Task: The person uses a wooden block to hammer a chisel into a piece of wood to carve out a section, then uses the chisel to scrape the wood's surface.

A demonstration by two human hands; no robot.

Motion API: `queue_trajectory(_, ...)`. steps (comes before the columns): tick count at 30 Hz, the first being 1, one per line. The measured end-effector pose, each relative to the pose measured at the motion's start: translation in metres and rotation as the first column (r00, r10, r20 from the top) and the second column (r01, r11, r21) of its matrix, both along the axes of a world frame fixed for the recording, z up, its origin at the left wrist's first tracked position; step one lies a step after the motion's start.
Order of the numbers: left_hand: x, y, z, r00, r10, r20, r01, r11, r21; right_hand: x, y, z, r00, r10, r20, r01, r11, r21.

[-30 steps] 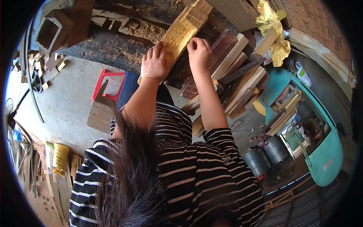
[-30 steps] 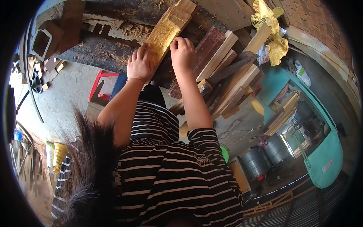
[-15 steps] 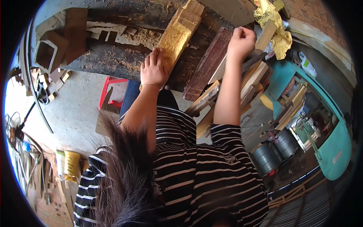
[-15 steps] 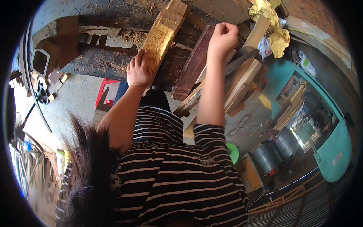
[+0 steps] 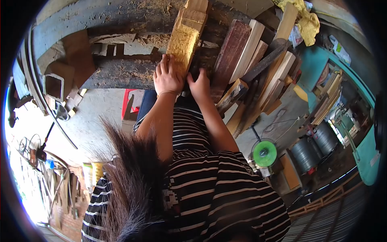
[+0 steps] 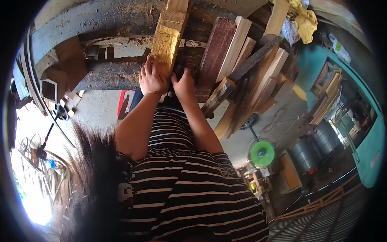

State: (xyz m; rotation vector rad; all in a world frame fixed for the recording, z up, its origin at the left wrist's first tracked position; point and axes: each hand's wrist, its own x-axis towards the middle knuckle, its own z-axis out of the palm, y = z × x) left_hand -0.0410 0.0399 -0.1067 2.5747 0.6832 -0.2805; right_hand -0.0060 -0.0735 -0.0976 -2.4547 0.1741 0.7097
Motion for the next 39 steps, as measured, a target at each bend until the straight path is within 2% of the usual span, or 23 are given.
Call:
queue_trajectory(3, 0.003, 0.001, 0.003, 1.0, -0.001, -0.004, 0.001, 1.0, 0.001, -0.012, -0.01, 0.0, 0.997, -0.029, 0.074, 0.021, 0.994, 0.106)
queue_trajectory(5, 0.002, -0.001, 0.001, 1.0, 0.011, -0.02, -0.011, 1.0, 0.021, -0.032, -0.021, -0.003, 0.986, -0.144, 0.078, 0.121, 0.96, 0.252)
queue_trajectory(6, 0.001, -0.001, 0.001, 1.0, -0.008, -0.026, 0.009, 1.0, 0.024, -0.044, -0.026, -0.004, 0.979, -0.134, 0.151, 0.09, 0.959, 0.267)
queue_trajectory(7, 0.001, -0.002, 0.0, 1.0, 0.001, -0.017, -0.001, 1.0, 0.03, -0.052, -0.028, 0.002, 0.977, -0.154, 0.146, 0.11, 0.957, 0.269)
queue_trajectory(8, 0.001, -0.002, -0.001, 1.0, 0.011, -0.006, -0.011, 0.999, 0.035, -0.061, -0.03, 0.008, 0.961, -0.268, -0.066, 0.273, 0.886, 0.375)
queue_trajectory(9, 0.001, -0.002, -0.001, 1.0, -0.008, -0.008, 0.009, 0.999, 0.038, -0.069, -0.032, 0.016, 0.895, -0.345, -0.283, 0.441, 0.782, 0.441)
queue_trajectory(10, 0.001, -0.003, -0.002, 1.0, 0.002, 0.0, -0.002, 0.999, 0.047, -0.071, -0.033, 0.028, 0.881, -0.315, -0.352, 0.463, 0.723, 0.513)
queue_trajectory(11, 0.001, -0.003, -0.002, 1.0, 0.011, 0.009, -0.012, 0.998, 0.056, -0.074, -0.033, 0.036, 0.875, -0.332, -0.353, 0.478, 0.713, 0.514)
queue_trajectory(13, -0.001, -0.004, -0.006, 1.0, -0.01, 0.023, 0.008, 0.997, 0.079, -0.083, -0.038, 0.046, 0.892, -0.205, -0.403, 0.385, 0.812, 0.439)
queue_trajectory(19, -0.003, -0.005, -0.009, 0.997, -0.012, 0.073, 0.004, 0.994, 0.112, -0.099, -0.052, 0.052, 0.819, -0.236, -0.523, 0.507, 0.726, 0.465)
queue_trajectory(20, -0.003, -0.004, -0.01, 0.997, -0.008, 0.081, -0.001, 0.994, 0.107, -0.1, -0.057, 0.051, 0.816, -0.232, -0.529, 0.498, 0.746, 0.442)
queue_trajectory(21, -0.003, -0.004, -0.012, 0.996, -0.023, 0.083, 0.013, 0.993, 0.115, -0.103, -0.059, 0.051, 0.814, -0.239, -0.529, 0.508, 0.735, 0.45)
queue_trajectory(23, -0.004, -0.004, -0.013, 0.994, -0.014, 0.104, 0.001, 0.993, 0.118, -0.109, -0.064, 0.054, 0.951, -0.185, -0.25, 0.278, 0.865, 0.418)
queue_trajectory(24, -0.003, -0.005, -0.013, 0.994, -0.022, 0.105, 0.009, 0.992, 0.125, -0.11, -0.067, 0.053, 0.982, -0.16, -0.098, 0.188, 0.859, 0.476)
queue_trajectory(28, -0.003, -0.004, -0.013, 0.993, -0.015, 0.12, 0.001, 0.993, 0.116, -0.114, -0.073, 0.054, 0.989, -0.133, -0.068, 0.149, 0.853, 0.5)
queue_trajectory(31, -0.004, -0.004, -0.014, 0.99, -0.027, 0.14, 0.009, 0.991, 0.131, -0.118, -0.079, 0.049, 0.982, -0.106, -0.156, 0.175, 0.825, 0.537)
queue_trajectory(34, -0.004, -0.005, -0.015, 0.988, -0.027, 0.151, 0.006, 0.991, 0.135, -0.126, -0.08, 0.045, 0.958, -0.137, -0.251, 0.267, 0.743, 0.615)
queue_trajectory(36, -0.004, -0.004, -0.016, 0.988, -0.03, 0.151, 0.009, 0.991, 0.136, -0.129, -0.08, 0.047, 0.78, -0.095, -0.619, 0.598, 0.405, 0.692)
queue_trajectory(37, -0.004, -0.004, -0.016, 0.988, -0.023, 0.153, 0.002, 0.991, 0.133, -0.132, -0.08, 0.044, 0.779, -0.096, -0.62, 0.601, 0.399, 0.693)
queue_trajectory(39, -0.004, -0.005, -0.015, 0.988, -0.023, 0.155, 0.002, 0.991, 0.132, -0.133, -0.081, 0.04, 0.781, -0.041, -0.624, 0.565, 0.473, 0.676)
